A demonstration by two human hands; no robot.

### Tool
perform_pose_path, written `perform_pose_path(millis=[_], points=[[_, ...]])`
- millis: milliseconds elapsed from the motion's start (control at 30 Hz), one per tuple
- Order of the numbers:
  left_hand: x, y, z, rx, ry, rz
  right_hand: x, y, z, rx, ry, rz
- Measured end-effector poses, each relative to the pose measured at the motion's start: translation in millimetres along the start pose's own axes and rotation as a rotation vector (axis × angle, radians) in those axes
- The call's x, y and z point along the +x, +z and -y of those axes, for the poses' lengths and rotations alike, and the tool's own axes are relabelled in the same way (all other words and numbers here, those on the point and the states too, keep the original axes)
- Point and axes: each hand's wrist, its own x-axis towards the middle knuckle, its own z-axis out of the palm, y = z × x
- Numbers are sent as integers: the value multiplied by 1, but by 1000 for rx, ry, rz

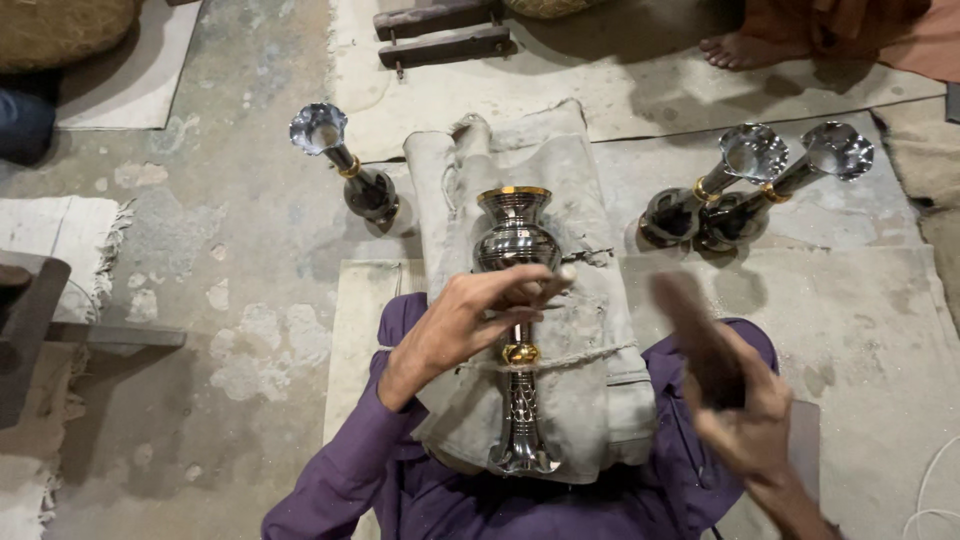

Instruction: The person sits on the floor with a silver metal vase held upright against a cloth-wrapped form on their lap. They hold a small punch against the vase's gold band with one hand and strike it repeatedly with a wooden mallet in the other hand, working around the band to decorate the vase.

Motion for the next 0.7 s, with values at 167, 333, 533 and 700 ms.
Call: perform_pose_path(millis=[167, 333, 533, 700], points=[[10, 2, -13, 200, -80, 31, -12, 37, 12, 487, 71, 139], [18, 5, -14, 302, 32, 94, -9, 46, 2, 450, 346, 254], [23, 8, -11, 344, 28, 144, 13, 12, -12, 371, 363, 98], [23, 4, -15, 322, 2, 184, 22, -9, -25, -171, 134, 140]])
